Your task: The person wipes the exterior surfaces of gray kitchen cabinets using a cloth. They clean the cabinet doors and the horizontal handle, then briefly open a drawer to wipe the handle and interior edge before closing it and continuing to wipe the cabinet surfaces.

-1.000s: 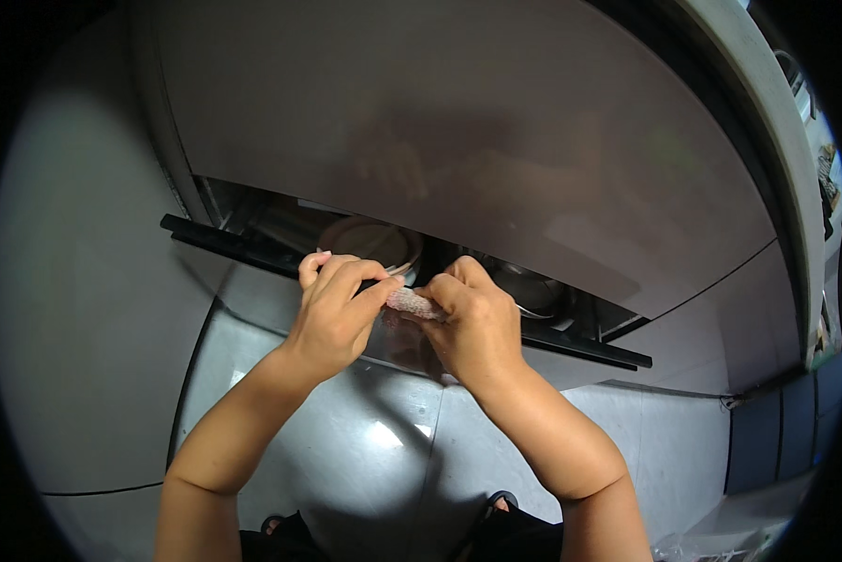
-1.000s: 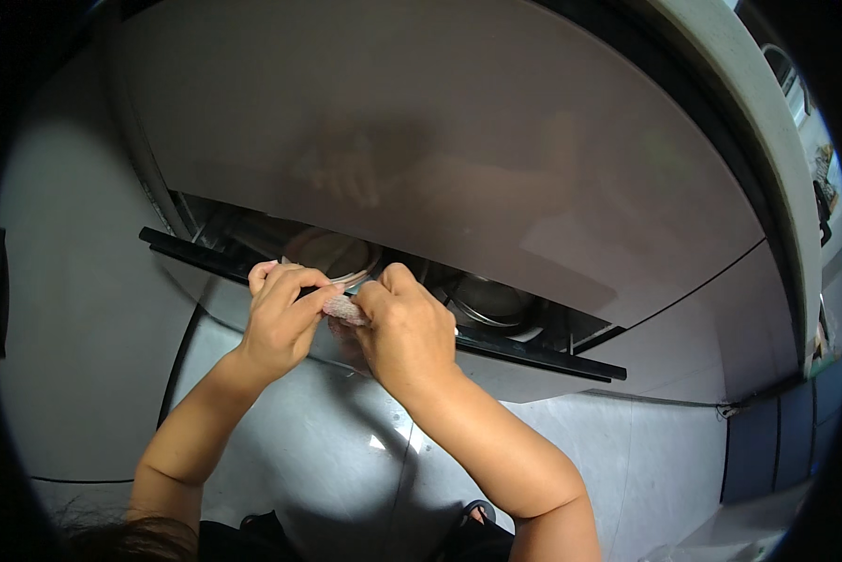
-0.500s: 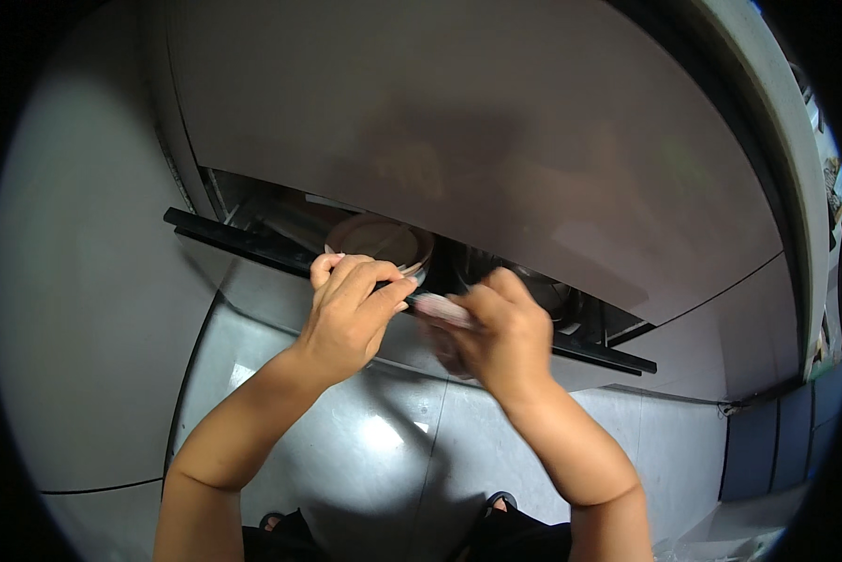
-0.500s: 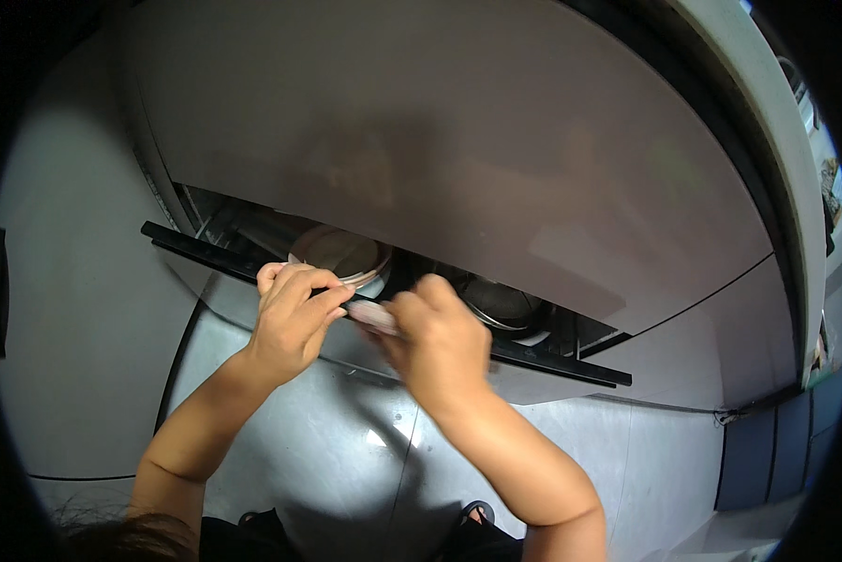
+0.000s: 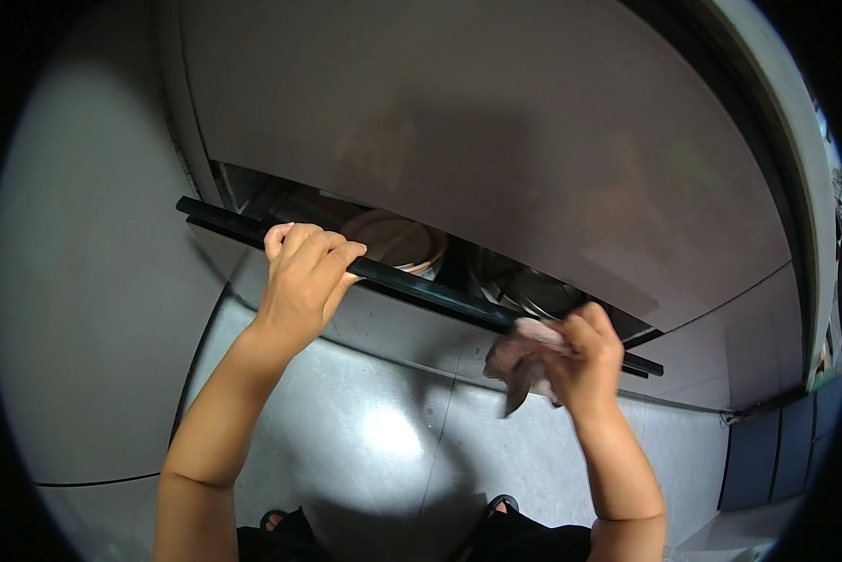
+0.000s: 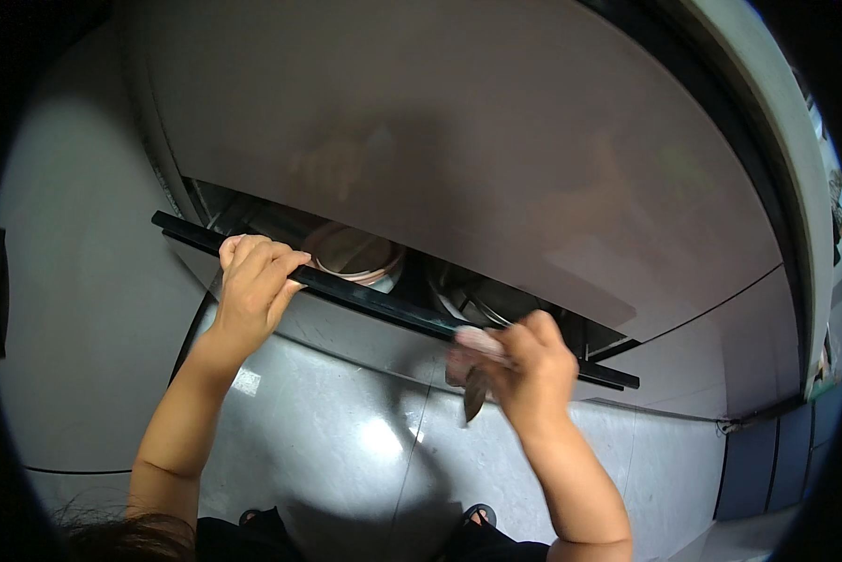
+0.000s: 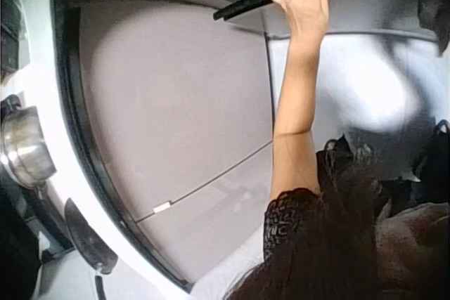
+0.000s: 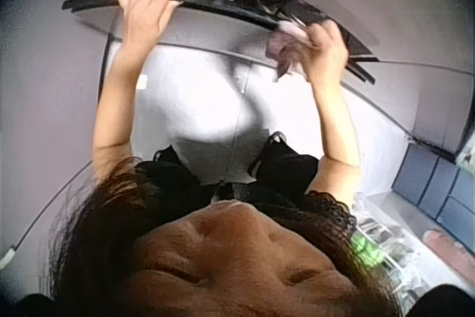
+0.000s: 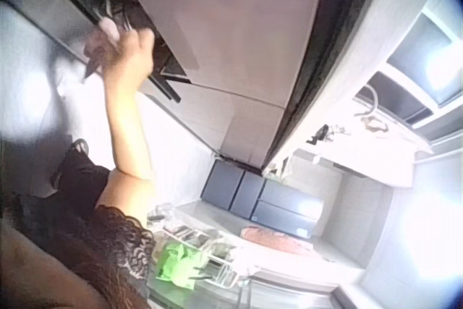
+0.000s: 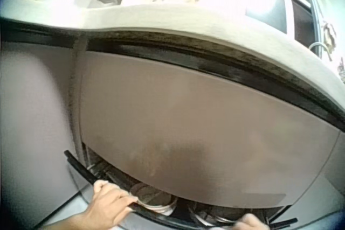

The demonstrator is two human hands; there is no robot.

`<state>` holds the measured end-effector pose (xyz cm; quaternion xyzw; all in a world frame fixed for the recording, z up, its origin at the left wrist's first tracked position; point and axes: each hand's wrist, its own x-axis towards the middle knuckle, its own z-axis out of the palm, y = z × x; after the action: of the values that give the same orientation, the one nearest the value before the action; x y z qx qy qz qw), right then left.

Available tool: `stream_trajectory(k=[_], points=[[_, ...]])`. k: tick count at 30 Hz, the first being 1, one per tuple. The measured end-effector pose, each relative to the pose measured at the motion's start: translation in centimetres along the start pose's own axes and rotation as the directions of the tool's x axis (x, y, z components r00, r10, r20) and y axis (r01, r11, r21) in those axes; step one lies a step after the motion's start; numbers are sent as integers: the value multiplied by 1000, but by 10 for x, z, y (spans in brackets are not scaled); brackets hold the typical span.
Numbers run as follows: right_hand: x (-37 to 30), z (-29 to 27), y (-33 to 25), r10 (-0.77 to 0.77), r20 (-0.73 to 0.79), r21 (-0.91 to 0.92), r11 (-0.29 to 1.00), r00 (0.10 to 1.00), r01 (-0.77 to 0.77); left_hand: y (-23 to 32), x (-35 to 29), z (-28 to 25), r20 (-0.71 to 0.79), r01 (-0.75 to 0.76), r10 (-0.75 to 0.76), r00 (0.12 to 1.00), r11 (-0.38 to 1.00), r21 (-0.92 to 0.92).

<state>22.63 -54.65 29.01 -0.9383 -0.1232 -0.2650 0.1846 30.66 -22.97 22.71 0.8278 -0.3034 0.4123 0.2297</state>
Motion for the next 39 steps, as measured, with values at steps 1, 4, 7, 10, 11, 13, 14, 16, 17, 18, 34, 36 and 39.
stream_trajectory(k=[1, 4, 7, 10, 11, 13, 14, 16, 17, 18, 34, 36, 39], points=[[5, 11, -12, -13, -22, 44, 999, 1000, 14, 0, 0, 3, -6, 3, -3, 1000, 1000, -17], [28, 50, -55, -137, -81, 111, 983, 987, 145, -5, -3, -1, -17, 18, -19, 1000, 999, -36], [42, 67, -78, -162, -57, 22, 986, 985, 163, -3, 2, 3, -11, 4, -4, 1000, 999, -49], [36, 53, -63, -94, 38, 61, 994, 995, 91, -10, -3, -1, 24, 12, -11, 1000, 999, -44], [32, 45, -55, -51, 64, 64, 997, 997, 47, -12, -7, -1, 5, 6, -6, 1000, 1000, -4], [25, 25, -38, 30, 106, 45, 998, 994, -35, -17, -12, -10, -34, 32, -33, 999, 999, -6], [24, 19, -33, 76, 121, 27, 996, 990, -80, -18, -12, -9, -49, 39, -39, 998, 999, -15], [27, 21, -37, 119, 148, 43, 991, 982, -127, -20, -15, -4, -81, 34, -35, 996, 999, -21], [32, 22, -41, 89, 155, 39, 995, 984, -96, -19, -14, -1, -102, 27, -30, 994, 999, -33], [37, 26, -46, 64, 160, 40, 997, 985, -71, -18, -12, 1, -107, 22, -27, 994, 999, -41], [39, 20, -48, 94, 243, -39, 995, 965, -87, -24, -11, -2, -133, 8, -13, 991, 999, -38], [16, -3, -9, 123, 193, -104, 989, 973, -104, -24, -13, -1, -134, 22, -30, 991, 998, -65], [-6, -22, 21, 185, 111, -104, 979, 976, -174, -22, -13, 2, -135, 24, -35, 990, 996, -82]])
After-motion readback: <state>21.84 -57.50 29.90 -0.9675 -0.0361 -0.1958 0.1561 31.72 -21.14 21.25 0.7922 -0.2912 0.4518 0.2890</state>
